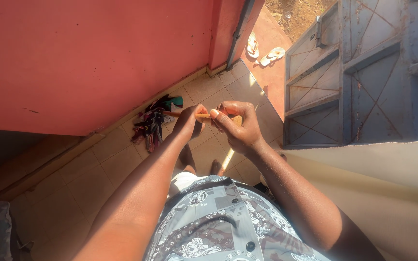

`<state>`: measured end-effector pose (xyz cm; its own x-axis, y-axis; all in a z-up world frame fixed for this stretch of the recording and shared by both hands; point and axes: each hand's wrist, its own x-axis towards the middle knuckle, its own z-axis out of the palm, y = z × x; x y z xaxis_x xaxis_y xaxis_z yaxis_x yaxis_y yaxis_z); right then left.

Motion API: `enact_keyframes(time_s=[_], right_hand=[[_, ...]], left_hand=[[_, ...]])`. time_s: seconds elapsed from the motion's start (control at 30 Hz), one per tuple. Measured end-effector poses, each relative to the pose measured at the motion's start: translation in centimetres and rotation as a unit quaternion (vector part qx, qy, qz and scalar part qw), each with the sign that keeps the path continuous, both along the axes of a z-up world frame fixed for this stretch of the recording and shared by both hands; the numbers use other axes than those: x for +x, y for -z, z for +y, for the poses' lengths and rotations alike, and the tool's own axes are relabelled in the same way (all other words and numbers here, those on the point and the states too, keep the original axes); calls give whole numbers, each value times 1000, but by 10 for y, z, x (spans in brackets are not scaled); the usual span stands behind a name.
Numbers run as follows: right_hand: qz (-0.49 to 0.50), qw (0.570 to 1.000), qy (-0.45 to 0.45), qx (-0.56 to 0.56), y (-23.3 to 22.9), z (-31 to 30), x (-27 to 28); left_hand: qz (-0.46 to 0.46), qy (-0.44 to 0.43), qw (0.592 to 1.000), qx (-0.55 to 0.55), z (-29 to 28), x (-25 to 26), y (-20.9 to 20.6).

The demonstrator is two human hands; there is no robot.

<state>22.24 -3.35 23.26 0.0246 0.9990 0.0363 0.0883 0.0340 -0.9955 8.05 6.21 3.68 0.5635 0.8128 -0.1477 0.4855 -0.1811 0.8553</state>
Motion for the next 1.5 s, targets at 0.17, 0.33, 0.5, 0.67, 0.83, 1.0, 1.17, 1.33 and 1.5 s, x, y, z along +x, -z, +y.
enact_keyframes(time_s=[0.17,0.33,0.5,0.67,0.83,1.0,1.17,1.33,1.5], right_hand=[[58,997,47,-7,13,1,16],[118,989,82,-25,29,-2,27],[66,996,40,-41,22,-19,23],[3,1000,7,-25,0,-23,13],[-111,993,-21,19,-24,-36,9],[-160,973,-65,155,-32,-57,-3],[-238,952,-93,169,-40,-52,-28],[-269,945,-122,142,-7,-39,-51],[-263,944,-197,37,24,-16,-63]], left_hand=[[17,-6,997,-74,-19,11,-8],[57,-9,996,-72,-36,13,-11],[139,-30,988,-65,-61,5,-21],[73,-63,994,-43,-67,1,-12],[-29,-82,996,25,-61,11,-14],[-109,-37,992,-49,-55,17,12],[-194,-1,977,-94,-88,8,-22],[-383,-6,866,-323,-101,-18,-43],[-452,17,848,-278,-90,-54,32]])
